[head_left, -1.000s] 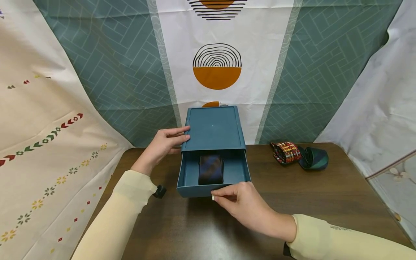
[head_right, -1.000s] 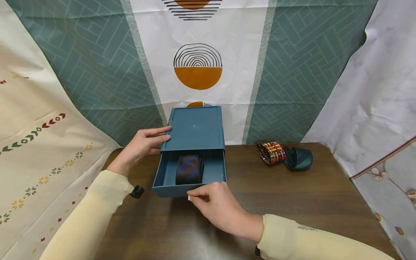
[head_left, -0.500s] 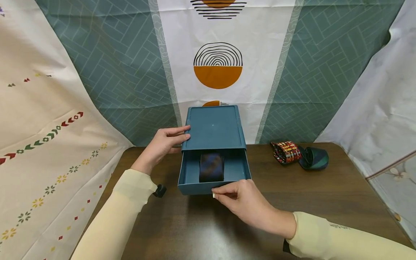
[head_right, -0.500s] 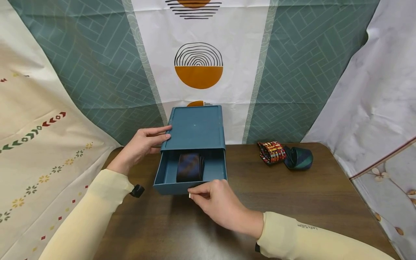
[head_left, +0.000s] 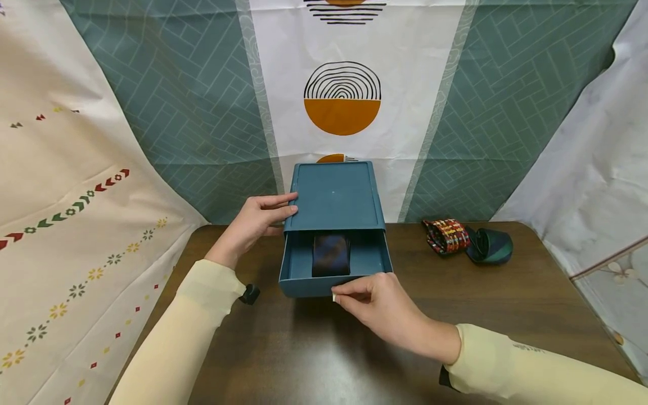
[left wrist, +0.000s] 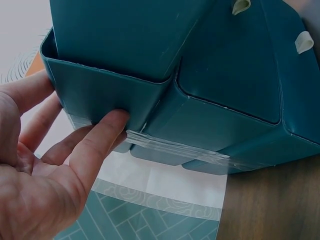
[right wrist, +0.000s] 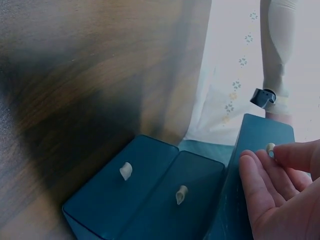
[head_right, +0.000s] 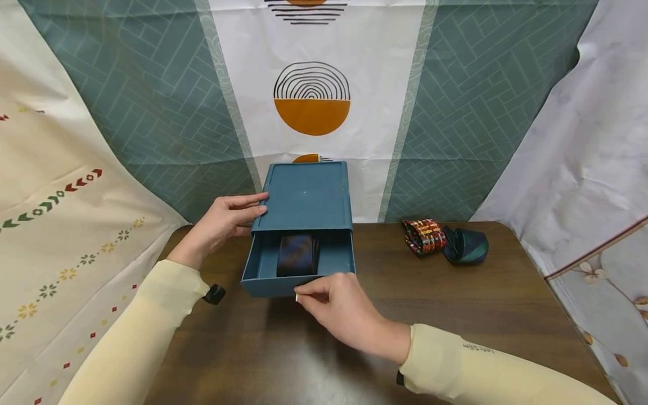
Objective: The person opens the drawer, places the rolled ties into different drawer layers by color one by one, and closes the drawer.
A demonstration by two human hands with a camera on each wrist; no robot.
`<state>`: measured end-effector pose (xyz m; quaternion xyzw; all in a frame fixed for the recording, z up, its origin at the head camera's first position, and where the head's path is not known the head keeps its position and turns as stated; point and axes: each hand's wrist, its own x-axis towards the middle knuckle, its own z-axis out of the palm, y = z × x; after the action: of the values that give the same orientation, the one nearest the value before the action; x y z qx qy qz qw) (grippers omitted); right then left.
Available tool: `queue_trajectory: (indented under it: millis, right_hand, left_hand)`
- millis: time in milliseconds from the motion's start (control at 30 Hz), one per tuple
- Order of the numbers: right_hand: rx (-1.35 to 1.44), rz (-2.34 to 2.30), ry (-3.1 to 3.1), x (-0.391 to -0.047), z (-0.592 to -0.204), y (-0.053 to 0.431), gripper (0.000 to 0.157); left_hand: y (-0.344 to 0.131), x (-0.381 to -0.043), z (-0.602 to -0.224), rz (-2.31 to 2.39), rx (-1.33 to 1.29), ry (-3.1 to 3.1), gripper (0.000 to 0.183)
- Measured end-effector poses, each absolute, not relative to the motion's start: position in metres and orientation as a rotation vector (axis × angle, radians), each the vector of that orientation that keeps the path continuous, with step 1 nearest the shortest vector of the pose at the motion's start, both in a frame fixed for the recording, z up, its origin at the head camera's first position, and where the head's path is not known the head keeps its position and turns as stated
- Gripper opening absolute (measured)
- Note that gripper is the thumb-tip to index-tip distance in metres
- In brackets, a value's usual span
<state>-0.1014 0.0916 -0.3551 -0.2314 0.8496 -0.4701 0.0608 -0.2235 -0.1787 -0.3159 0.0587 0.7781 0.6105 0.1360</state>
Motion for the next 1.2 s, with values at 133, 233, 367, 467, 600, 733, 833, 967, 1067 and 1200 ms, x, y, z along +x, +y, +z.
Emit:
queue_trajectory:
  millis: [133, 233, 367, 467, 600, 733, 833, 967, 1067, 1200]
  right_hand:
    - [-0.699, -1.415, 2.572, -0.103, -0.355, 0.092, 0.017]
    - [-0.692, -1.413, 2.572, -0.105, -0.355, 0.092, 0.017]
    - [-0.682, -1.410, 2.573, -0.106, -0.355, 0.092, 0.017]
    - [-0.687, -1.405, 2.585, -0.107, -0.355, 0.092, 0.017]
    - [-0.696, -1.406, 2.602, -0.108, -0.355, 0.091, 0.017]
    - [-0.700, -1.406, 2.609, -0.110, -0.355, 0.090, 0.017]
    - [-0.695, -1.408, 2.615, -0.111, -0.355, 0.089, 0.017]
    - [-0.689, -1.415, 2.623, -0.113, -0.354, 0.088, 0.017]
    - [-0.690, -1.422, 2.631, -0.115, -0.354, 0.087, 0.017]
    - [-0.690, -1.431, 2.644, -0.119, -0.354, 0.087, 0.017]
  left_hand:
    - [-0.178, -0.224, -0.316, 1.775, 0.171, 2.248, 0.048]
    - [-0.179, -0.225, -0.316, 1.781, 0.173, 2.243, 0.048]
    - [-0.178, -0.224, -0.315, 1.785, 0.177, 2.242, 0.048]
    - [-0.178, -0.223, -0.315, 1.783, 0.173, 2.245, 0.048]
    - [-0.178, -0.224, -0.315, 1.780, 0.172, 2.254, 0.047]
    - [-0.179, -0.226, -0.319, 1.793, 0.181, 2.264, 0.046]
    - [-0.181, -0.230, -0.326, 1.798, 0.175, 2.284, 0.045]
    - [-0.183, -0.235, -0.334, 1.789, 0.189, 2.320, 0.044]
    - [-0.183, -0.237, -0.337, 1.786, 0.214, 2.332, 0.045]
    - [-0.182, -0.238, -0.338, 1.788, 0.227, 2.333, 0.046]
